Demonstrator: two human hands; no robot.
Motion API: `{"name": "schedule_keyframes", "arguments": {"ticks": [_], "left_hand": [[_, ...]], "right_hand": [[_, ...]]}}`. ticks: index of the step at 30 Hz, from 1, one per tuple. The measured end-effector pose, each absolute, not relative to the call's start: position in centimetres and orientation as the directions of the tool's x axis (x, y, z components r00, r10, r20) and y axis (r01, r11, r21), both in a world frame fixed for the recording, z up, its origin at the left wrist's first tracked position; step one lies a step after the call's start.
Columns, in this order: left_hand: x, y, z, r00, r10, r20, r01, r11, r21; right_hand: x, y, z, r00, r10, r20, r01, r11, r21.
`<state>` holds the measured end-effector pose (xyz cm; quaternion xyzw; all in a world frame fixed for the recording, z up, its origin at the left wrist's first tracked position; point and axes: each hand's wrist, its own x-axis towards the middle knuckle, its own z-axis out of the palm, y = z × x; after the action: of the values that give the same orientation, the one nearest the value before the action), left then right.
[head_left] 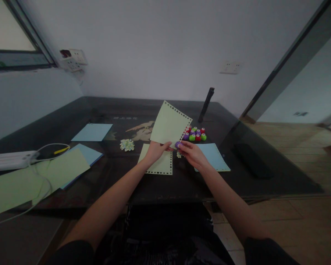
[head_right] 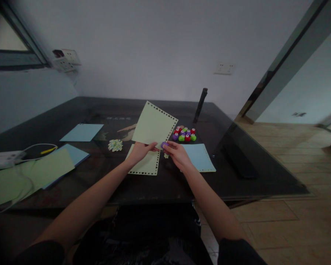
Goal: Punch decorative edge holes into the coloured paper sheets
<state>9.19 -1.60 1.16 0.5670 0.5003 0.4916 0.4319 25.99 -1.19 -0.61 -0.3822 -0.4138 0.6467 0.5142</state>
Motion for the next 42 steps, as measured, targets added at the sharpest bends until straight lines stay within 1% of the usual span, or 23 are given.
{"name": "schedule_keyframes", "arguments": {"ticks": [8, 15, 22, 30, 37, 42], "left_hand": [[9.1, -1.66, 1.13, 0.02, 0.991, 0.13, 0.187, -0.131, 0.974], [9.2, -1.91, 1.56, 0.027, 0.989, 0.149, 0.23, -0.151, 0.961], [9.05, -2.0, 1.56, 0.036, 0.985, 0.17, 0.294, -0.173, 0.94], [9.11, -2.14, 1.73, 0.037, 0.981, 0.189, 0.257, -0.192, 0.947], [9.01, -1.97, 1.48, 0.046, 0.983, 0.18, 0.301, -0.185, 0.935], [9.06, -2.11, 1.69, 0.026, 0.981, 0.194, 0.293, -0.193, 0.937]], "right_hand": [[25.96, -1.22, -0.62, -0.167, 0.984, -0.053, -0.315, -0.104, -0.943], [25.8, -1.39, -0.47, -0.139, 0.989, -0.054, -0.323, -0.097, -0.941], [25.9, -1.23, -0.54, -0.159, 0.986, -0.057, -0.308, -0.104, -0.946], [25.98, -1.22, -0.64, -0.164, 0.985, -0.055, -0.293, -0.102, -0.951], [25.95, -1.32, -0.48, -0.172, 0.983, -0.057, -0.301, -0.108, -0.947], [25.9, -1.4, -0.36, -0.168, 0.984, -0.065, -0.319, -0.117, -0.941]]}}
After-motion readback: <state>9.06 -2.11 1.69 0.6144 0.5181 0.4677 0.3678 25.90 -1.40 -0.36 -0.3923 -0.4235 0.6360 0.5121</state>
